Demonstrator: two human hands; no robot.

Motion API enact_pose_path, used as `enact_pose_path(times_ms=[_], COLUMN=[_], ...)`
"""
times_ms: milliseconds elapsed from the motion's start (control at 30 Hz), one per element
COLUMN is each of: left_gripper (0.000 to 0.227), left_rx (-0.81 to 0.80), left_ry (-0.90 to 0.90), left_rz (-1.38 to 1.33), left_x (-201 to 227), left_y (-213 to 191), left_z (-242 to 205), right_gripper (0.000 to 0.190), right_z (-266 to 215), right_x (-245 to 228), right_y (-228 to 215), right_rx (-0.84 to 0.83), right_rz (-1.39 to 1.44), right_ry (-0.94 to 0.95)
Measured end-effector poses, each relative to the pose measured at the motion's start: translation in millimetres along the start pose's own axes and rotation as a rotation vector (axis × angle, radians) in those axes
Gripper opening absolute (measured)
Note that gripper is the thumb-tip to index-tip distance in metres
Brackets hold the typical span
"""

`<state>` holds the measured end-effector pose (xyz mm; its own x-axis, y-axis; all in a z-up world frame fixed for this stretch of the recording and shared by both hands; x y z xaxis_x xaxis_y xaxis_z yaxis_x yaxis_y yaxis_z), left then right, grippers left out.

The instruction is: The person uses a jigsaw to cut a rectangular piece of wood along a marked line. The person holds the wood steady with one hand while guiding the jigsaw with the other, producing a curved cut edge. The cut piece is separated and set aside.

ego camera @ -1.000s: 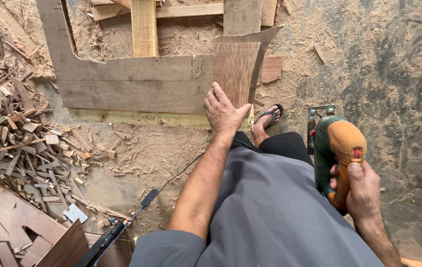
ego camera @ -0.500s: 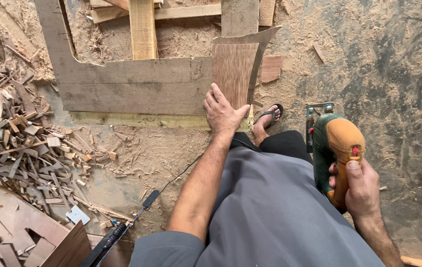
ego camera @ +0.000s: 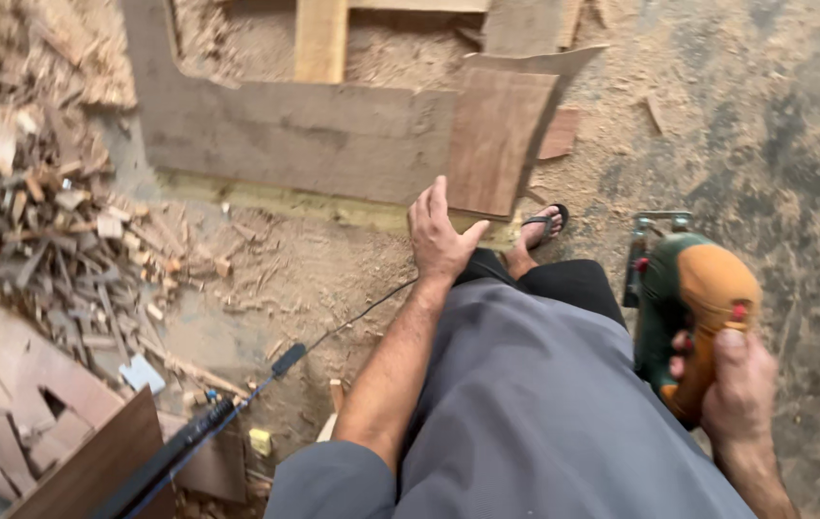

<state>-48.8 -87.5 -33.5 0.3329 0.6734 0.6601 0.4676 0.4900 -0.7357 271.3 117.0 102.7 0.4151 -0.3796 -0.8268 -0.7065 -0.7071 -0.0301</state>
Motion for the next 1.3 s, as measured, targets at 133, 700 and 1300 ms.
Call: enact_pose_path(times_ms=[133, 700, 1300], left_gripper=[0.083, 0.056, 0.037], left_rx=[-0.038, 0.199, 0.189], left_ry=[0.094, -0.242, -0.296], left_rz=[-0.040, -0.324, -0.309], left_x=[-35.9, -44.2, -38.7], left_y=[-27.8, 15.3, 11.4], left_z=[-2.4, -11.2, 3.4], right_gripper=[0.052, 0.061, 0.055], right_z=[1.8, 23.3, 39.6], right_x=[3.6, -3.4, -34.1], right_y=[-6.2, -4.4, 60.1], right_rx=[-0.018, 0.044, 0.005], right_rz=[-0.022, -0.130, -0.180], right_ry=[0.009, 0.115, -0.007])
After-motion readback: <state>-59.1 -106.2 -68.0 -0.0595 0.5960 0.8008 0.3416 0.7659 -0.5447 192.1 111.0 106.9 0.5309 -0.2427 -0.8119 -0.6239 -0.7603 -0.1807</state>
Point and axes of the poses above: each hand's wrist, its own z-axis towards the middle knuckle, its own y-axis out of the palm, x = y × z, the point moved 5 cm from there along z, towards the middle knuckle, and after that the axes turned 9 degrees about -x, right-handed, at the moved point
